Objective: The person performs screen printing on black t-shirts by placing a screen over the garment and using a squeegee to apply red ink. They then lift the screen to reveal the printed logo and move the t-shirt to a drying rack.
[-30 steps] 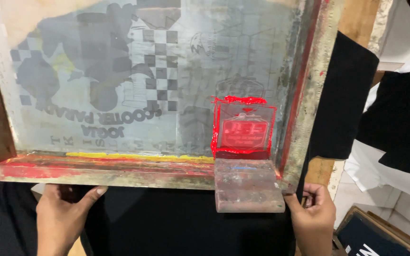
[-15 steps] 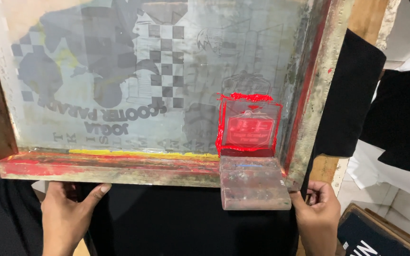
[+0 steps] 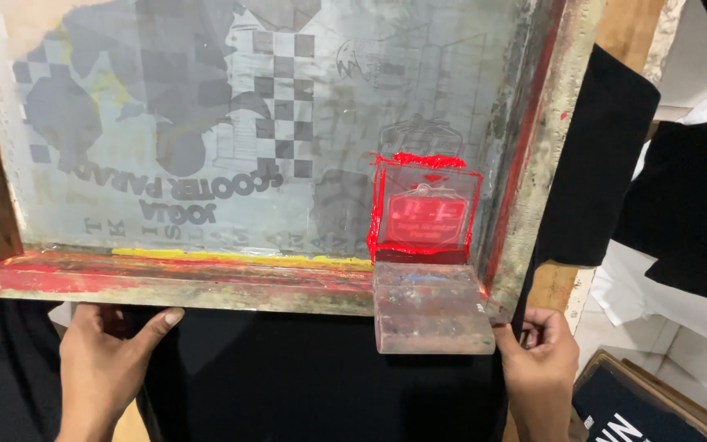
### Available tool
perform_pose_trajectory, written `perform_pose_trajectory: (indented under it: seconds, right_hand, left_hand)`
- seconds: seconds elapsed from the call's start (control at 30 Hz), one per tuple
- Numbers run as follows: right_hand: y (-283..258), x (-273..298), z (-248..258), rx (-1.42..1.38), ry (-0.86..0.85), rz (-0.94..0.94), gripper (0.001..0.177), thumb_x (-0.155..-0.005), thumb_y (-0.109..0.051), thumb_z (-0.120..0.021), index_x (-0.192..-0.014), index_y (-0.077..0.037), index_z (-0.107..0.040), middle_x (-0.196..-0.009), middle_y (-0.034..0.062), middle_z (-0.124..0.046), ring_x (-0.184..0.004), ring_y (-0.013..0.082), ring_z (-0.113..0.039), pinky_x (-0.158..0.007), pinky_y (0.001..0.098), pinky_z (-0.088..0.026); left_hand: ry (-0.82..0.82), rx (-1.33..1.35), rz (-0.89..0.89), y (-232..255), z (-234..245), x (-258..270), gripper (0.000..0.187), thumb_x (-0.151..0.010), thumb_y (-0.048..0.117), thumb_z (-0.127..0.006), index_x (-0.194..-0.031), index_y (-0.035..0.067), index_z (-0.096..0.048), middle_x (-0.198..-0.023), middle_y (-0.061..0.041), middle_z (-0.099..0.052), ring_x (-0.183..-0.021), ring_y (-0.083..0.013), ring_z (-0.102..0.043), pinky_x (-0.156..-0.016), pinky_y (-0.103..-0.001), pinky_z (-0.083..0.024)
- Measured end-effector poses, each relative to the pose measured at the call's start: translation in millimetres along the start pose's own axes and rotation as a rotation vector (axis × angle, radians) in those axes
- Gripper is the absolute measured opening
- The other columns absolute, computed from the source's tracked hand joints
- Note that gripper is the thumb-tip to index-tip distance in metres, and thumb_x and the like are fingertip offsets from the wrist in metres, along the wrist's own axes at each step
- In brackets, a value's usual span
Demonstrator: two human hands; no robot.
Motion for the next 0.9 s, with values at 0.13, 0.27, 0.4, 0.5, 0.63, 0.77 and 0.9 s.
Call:
perform_pose_trajectory:
  seconds: [0.13,0.27,0.4,0.5,0.63,0.77,0.9]
  right_hand:
    - [-4,2,1,0.026,0.004,-0.044,0.03,-0.087,-0.009,-0.079,-0.108,0.003,-0.063,-0.092,0.0139,-0.063,-0.078,0.0191,-0.052,-0.07,0.032,-0.044]
    - [5,-3,0,0.0,0.013,-0.049,0.031,-0.084,-0.01,-0.082,-0.104,0.002,-0.062,-0.091,0.0123,-0.062,-0.08,0.0177,-0.052,-0.072,0.0307,-0.044]
    - [3,-2,0,-0.046,0.009,-0.027,0.031,-0.082,-0.009,-0.081,-0.104,0.002,-0.062,-0.09,0.0132,-0.064,-0.081,0.0188,-0.056,-0.075,0.0302,-0.046]
    - [2,-3,0,-0.051,0.014,-0.037,0.03,-0.082,-0.008,-0.081,-0.103,0.002,-0.062,-0.091,0.0128,-0.064,-0.082,0.019,-0.056,-0.076,0.0305,-0.046]
    - [-4,1,-1,-0.088,0.002,-0.059,0.031,-0.082,-0.009,-0.081,-0.104,0.001,-0.061,-0.093,0.0129,-0.064,-0.086,0.0192,-0.058,-0.08,0.0306,-0.049]
    - [-2,-2,-1,-0.074,0.009,-0.069,0.031,-0.082,-0.008,-0.08,-0.104,0.001,-0.062,-0.095,0.0122,-0.064,-0.088,0.0196,-0.057,-0.082,0.031,-0.048]
    - [-12,3,0,-0.058,-0.002,-0.091,0.03,-0.083,-0.011,-0.08,-0.105,0.0,-0.062,-0.094,0.012,-0.064,-0.085,0.0192,-0.056,-0.078,0.0311,-0.048]
  left_hand:
    - [-0.027,0.014,0.049,15,6,6,0.061,-0.074,0.038,-0.089,-0.112,-0.001,-0.062,-0.103,-0.015,-0.072,-0.097,-0.0312,-0.068,-0.084,-0.043,-0.051]
    - [0.015,-0.025,0.025,-7,-1,-1,0.065,-0.072,0.044,-0.09,-0.107,-0.002,-0.06,-0.098,-0.014,-0.066,-0.092,-0.0311,-0.064,-0.082,-0.043,-0.048]
    - [0.012,-0.045,0.02,-7,-3,-2,0.062,-0.074,0.043,-0.09,-0.107,-0.002,-0.063,-0.098,-0.014,-0.07,-0.093,-0.0321,-0.066,-0.082,-0.044,-0.048]
    - [0.017,-0.056,0.025,-13,-5,-4,0.063,-0.074,0.045,-0.089,-0.106,-0.003,-0.063,-0.098,-0.014,-0.069,-0.092,-0.0318,-0.065,-0.081,-0.044,-0.048]
    - [0.007,-0.057,0.075,-9,-3,-1,0.067,-0.074,0.046,-0.089,-0.111,-0.002,-0.063,-0.102,-0.015,-0.068,-0.096,-0.0324,-0.065,-0.083,-0.045,-0.048]
    - [0.029,-0.05,0.076,-19,-7,-3,0.066,-0.073,0.046,-0.091,-0.107,-0.004,-0.063,-0.102,-0.015,-0.068,-0.096,-0.0309,-0.065,-0.082,-0.044,-0.048]
    - [0.032,-0.084,0.072,-20,-6,-4,0.066,-0.074,0.049,-0.091,-0.099,-0.003,-0.062,-0.094,-0.013,-0.065,-0.087,-0.0295,-0.062,-0.078,-0.044,-0.047]
Point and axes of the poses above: each hand's wrist, its own x-axis away from the middle knuckle, its own z-axis out of the back of the hand, y = z × x, the point moved 7 cm from there along -x, towards the middle knuckle
